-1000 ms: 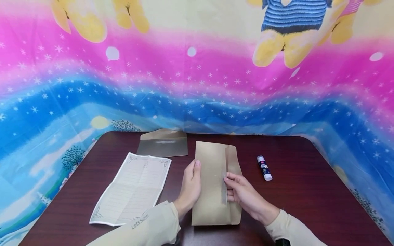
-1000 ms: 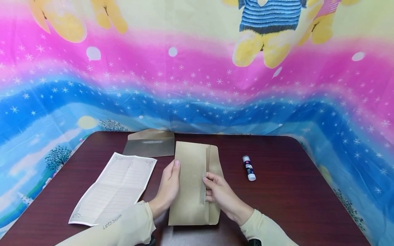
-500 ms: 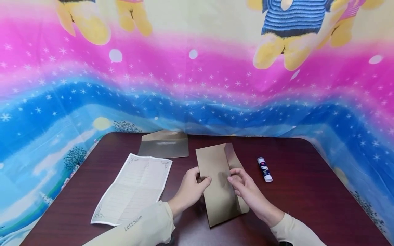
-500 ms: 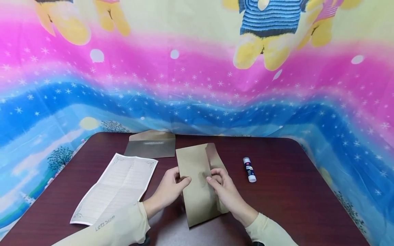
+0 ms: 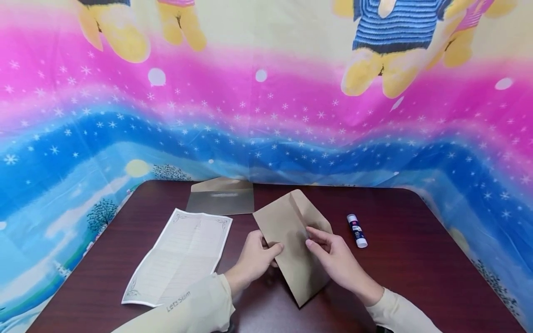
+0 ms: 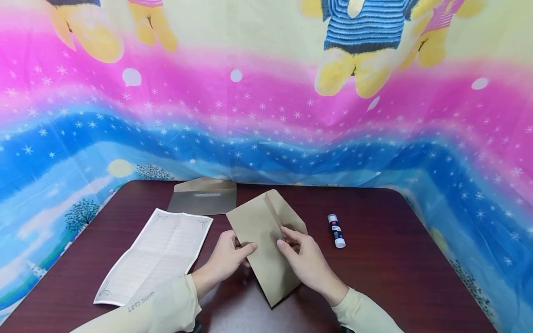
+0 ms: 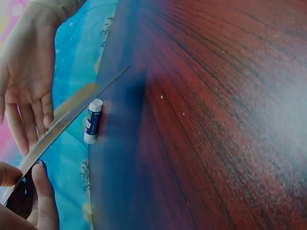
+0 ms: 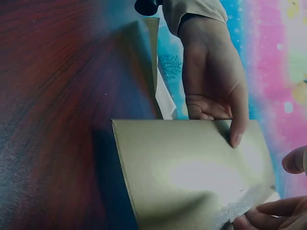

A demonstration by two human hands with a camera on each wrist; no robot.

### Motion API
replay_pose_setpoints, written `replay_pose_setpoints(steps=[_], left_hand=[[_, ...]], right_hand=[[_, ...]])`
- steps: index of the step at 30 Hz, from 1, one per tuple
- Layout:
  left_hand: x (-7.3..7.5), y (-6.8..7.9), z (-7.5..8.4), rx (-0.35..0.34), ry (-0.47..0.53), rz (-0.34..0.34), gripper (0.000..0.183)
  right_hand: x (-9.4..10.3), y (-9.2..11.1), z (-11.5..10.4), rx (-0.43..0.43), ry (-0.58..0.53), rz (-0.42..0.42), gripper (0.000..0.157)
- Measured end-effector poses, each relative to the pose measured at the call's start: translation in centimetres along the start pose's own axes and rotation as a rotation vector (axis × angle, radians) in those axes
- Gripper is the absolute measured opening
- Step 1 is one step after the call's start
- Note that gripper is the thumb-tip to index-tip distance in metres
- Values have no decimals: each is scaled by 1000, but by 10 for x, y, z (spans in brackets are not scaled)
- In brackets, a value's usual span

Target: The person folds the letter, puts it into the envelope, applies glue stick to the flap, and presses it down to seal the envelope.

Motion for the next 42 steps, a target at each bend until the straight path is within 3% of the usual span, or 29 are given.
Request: replay_pose_setpoints(steps=[4, 8, 16, 19, 22, 26, 31, 34, 37, 42], left_hand=[[4, -1, -4, 40, 50, 40, 18], [7, 0, -6, 74, 95, 69, 20], [14, 0, -9, 108, 140, 160, 22], [16, -1, -9, 121, 165, 192, 21], [17, -2, -8, 128, 205, 209, 22], [17, -2, -5, 123, 258, 220, 25], [13, 1, -2, 122, 318, 246, 29], [9, 5, -2, 134, 329, 238, 31], [6, 8, -3, 145, 313, 233, 35], [15, 11, -6, 142, 269, 255, 33]], right_hand=[[0, 1, -3, 44, -46, -18, 45], [3, 4, -5, 100, -101, 1, 36], [24, 13, -3, 258, -151, 243, 17], [34, 14, 4, 249, -117, 333, 17], [40, 14, 18, 176, -83, 365, 19], [36, 11, 40, -7, -80, 271, 23], [14, 10, 56, -185, -203, 5, 31], [4, 10, 58, -209, -349, -96, 35], [2, 9, 58, -204, -451, -125, 38], [11, 8, 65, -227, -455, -167, 42]])
Point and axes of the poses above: each hand's wrist, its own y-axis away from the middle knuckle, its own x-axis out of the back of the hand, z = x × y, the point moved 6 cm from there along -y, towards the middle knuckle, and after that the axes turned 1 degree about x, right-handed, at the moved point
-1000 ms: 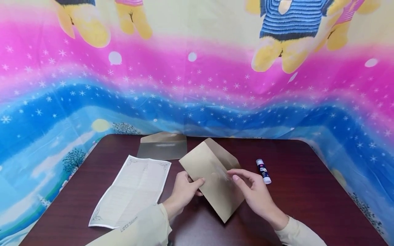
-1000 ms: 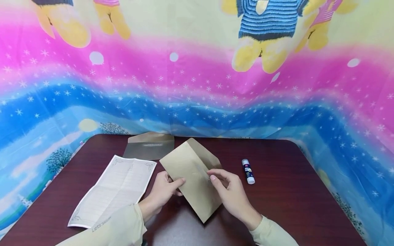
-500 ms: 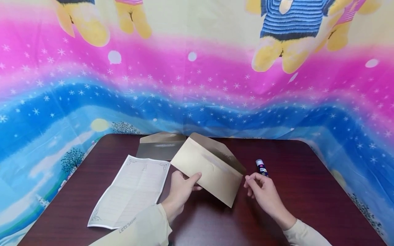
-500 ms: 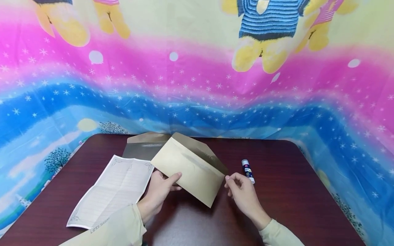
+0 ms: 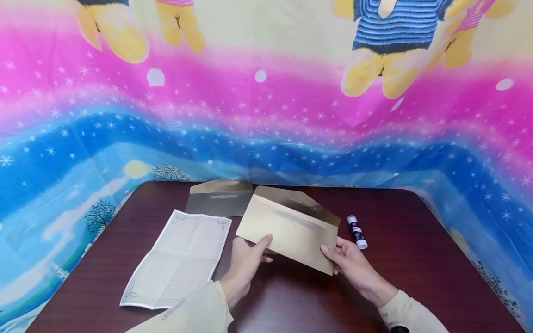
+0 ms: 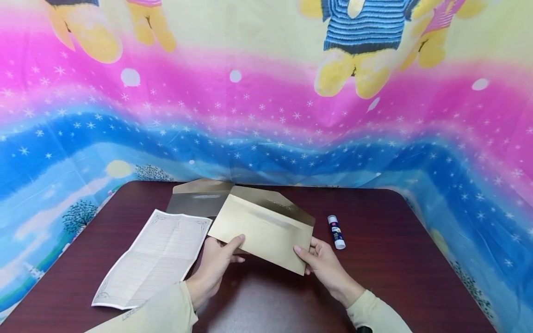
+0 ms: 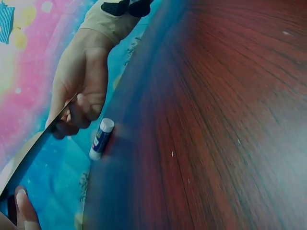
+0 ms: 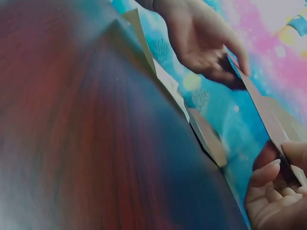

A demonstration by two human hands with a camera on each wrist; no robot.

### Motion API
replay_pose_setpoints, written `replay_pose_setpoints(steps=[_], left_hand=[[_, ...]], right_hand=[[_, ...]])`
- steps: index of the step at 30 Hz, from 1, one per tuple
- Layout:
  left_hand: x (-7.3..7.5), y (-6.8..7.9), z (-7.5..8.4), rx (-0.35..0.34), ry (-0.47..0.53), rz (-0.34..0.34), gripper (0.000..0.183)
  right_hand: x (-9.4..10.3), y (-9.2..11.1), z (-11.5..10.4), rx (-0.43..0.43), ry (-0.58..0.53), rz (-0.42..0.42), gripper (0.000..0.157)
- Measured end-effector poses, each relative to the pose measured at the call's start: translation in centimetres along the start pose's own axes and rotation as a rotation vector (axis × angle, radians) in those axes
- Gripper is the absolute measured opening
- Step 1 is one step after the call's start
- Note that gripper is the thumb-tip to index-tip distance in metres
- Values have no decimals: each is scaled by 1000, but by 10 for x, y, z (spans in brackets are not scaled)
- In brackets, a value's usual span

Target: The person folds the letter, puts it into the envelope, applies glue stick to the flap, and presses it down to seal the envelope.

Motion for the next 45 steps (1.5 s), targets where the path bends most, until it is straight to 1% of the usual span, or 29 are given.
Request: replay_pose_setpoints(steps=[3, 5, 8, 10, 12, 14, 16, 19, 22, 24, 26, 29, 34, 38, 42, 45], left_hand=[[10, -3, 3, -25, -22, 20, 33], [18, -5, 5, -31, -56, 33, 34], [27, -8, 8, -23, -129, 52, 29], [32, -8, 9, -19, -186, 52, 23], [36, -9, 10, -20, -251, 44, 17], [38, -10, 11, -22, -330, 23, 13], [41, -12, 12, -28, -452, 1, 12], [42, -16, 12, -25, -645, -62, 17], [41, -19, 9, -21, -819, -132, 24], [40, -22, 6, -7, -907, -179, 28], [40, -24, 3, -10, -999, -208, 31], [38, -28, -2, -15, -1106, -245, 32], [33, -32, -6, -24, -1215, -280, 31], [29, -33, -6, -36, -1285, -296, 33], [26, -33, -7, -46, -1345, -310, 37], [25, -33, -8, -50, -1360, -308, 40]], right_hand=[[10, 0, 2, -15, 37, -12, 38], [16, 1, 1, -16, 67, -3, 34], [23, 1, 0, -34, 105, 45, 30], [27, 0, 0, -47, 121, 74, 28], [29, 0, -1, -43, 141, 84, 27], [31, -1, -2, -33, 166, 88, 27], [33, -1, -3, -14, 206, 88, 29], [38, -3, -2, -6, 269, 94, 32], [41, -6, 2, -5, 325, 80, 31], [41, -8, 5, -2, 361, 66, 29], [41, -10, 8, -6, 389, 45, 28], [40, -12, 14, -25, 421, 12, 27], [37, -16, 20, -47, 469, -34, 27], [36, -19, 21, -39, 548, -41, 31], [35, -22, 19, -34, 655, -8, 35], [35, -23, 17, -45, 772, 52, 37]])
Point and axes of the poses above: each hand's wrist, its own y-axis away from the middle knuckle, its own x-axis out of the back of the hand, z = x × y, the point moved 6 cm from there along -y, towards the middle knuckle, and after that the axes turned 1 degree about x, right-handed, at the moved point
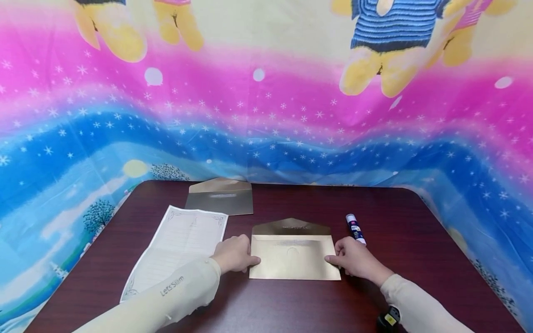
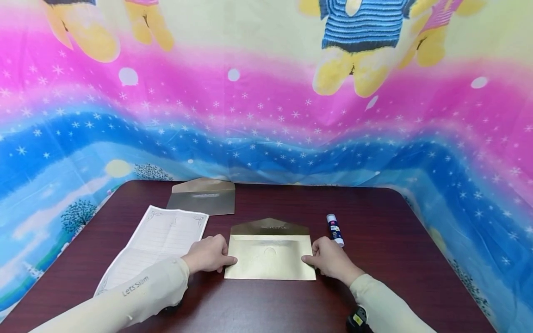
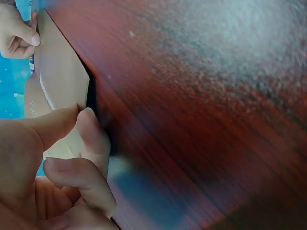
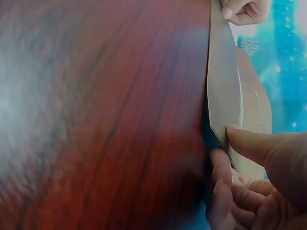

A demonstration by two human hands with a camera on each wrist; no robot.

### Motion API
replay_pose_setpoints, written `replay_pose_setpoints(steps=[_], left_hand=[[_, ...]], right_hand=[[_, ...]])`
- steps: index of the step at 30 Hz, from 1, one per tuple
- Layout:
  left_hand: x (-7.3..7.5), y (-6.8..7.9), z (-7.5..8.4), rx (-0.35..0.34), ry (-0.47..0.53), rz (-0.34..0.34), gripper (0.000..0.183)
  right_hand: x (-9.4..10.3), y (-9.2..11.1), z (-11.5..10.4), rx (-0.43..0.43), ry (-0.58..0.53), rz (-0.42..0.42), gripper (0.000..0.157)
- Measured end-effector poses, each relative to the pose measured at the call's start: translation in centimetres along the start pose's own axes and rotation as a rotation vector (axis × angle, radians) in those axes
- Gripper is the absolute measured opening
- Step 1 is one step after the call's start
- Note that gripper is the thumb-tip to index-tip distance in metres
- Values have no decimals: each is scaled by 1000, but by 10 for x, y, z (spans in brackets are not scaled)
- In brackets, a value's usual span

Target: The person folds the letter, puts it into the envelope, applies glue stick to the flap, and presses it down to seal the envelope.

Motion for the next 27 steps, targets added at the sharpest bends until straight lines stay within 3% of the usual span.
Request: replay_pose_setpoints(steps=[5, 8, 17, 27], left_hand=[[-3, -2, -2, 6, 6, 2, 42], [-5, -4, -3, 5, 0, 8, 43], [-7, -7, -3, -13, 1, 32, 52], [-1, 0, 1, -58, 55, -6, 52]], right_hand=[[3, 0, -1, -59, 199, 77, 40], [3, 0, -1, -76, 245, 81, 39], [4, 2, -3, -60, 267, 92, 39], [4, 6, -4, -57, 224, 94, 36]])
Point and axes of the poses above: each hand's wrist, its own y-axis away from the middle knuckle, its own x-axis out of the back of the hand, z = x × y, the point moved 6 cm from there along -y, towards the middle knuckle, and after that the axes turned 1 degree about x, right-handed, at the moved point
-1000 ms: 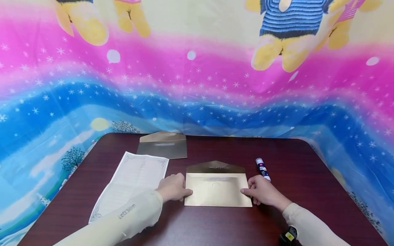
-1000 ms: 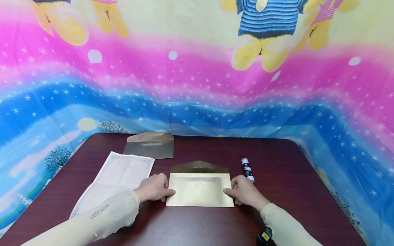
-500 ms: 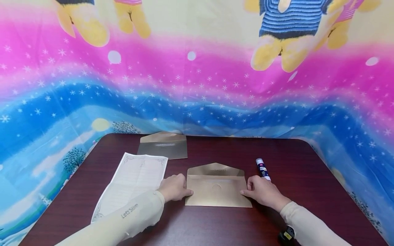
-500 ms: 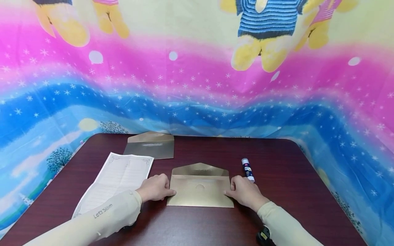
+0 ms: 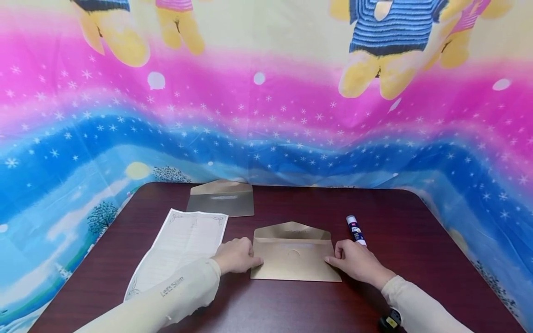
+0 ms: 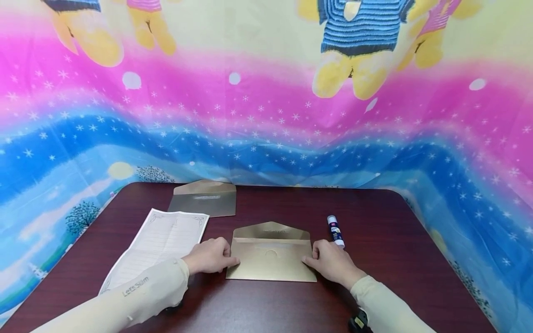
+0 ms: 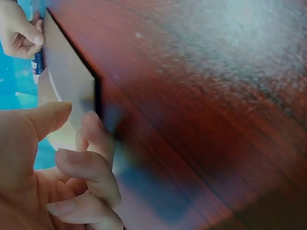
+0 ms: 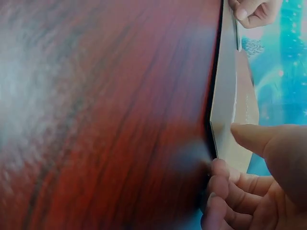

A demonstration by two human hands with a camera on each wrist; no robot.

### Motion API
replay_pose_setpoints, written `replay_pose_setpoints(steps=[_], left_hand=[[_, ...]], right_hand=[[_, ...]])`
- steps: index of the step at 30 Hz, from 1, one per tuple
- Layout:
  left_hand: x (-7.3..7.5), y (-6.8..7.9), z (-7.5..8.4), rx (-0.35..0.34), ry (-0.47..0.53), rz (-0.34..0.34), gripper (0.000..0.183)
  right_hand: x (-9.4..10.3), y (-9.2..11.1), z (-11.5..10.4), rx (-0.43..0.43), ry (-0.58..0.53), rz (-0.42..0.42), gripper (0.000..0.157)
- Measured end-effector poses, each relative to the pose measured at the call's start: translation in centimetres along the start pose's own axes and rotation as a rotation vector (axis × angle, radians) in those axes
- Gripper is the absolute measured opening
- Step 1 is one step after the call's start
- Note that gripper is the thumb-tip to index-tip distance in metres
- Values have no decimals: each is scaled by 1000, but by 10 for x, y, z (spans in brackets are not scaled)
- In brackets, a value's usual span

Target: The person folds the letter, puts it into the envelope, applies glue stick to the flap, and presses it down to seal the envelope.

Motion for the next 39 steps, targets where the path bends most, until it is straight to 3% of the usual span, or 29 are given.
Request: replay_pose_setpoints(steps=[8, 12, 20, 31, 39], left_hand=[[17, 6, 13, -65, 54, 62, 37], [19, 7, 23, -86, 76, 82, 30], [19, 4, 40, -100, 131, 124, 26], [13, -1, 63, -130, 164, 142, 24], [-6, 1, 79, -172, 154, 118, 28]], right_hand=[[13, 5, -3, 47, -28, 49, 31], [30, 4, -1, 74, -26, 119, 24], [55, -3, 14, 52, -70, 231, 24], [60, -14, 42, -20, 9, 267, 28], [47, -17, 62, -78, 28, 165, 39]])
Point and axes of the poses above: each hand's wrist, its own y-axis away from the middle knuckle, its own x-axis out of the back of the hand, z = x × y, the point moved 6 cm from there along -y, towards the middle knuckle, and after that the axes turned 1 degree about x, right-handed, at the moved point
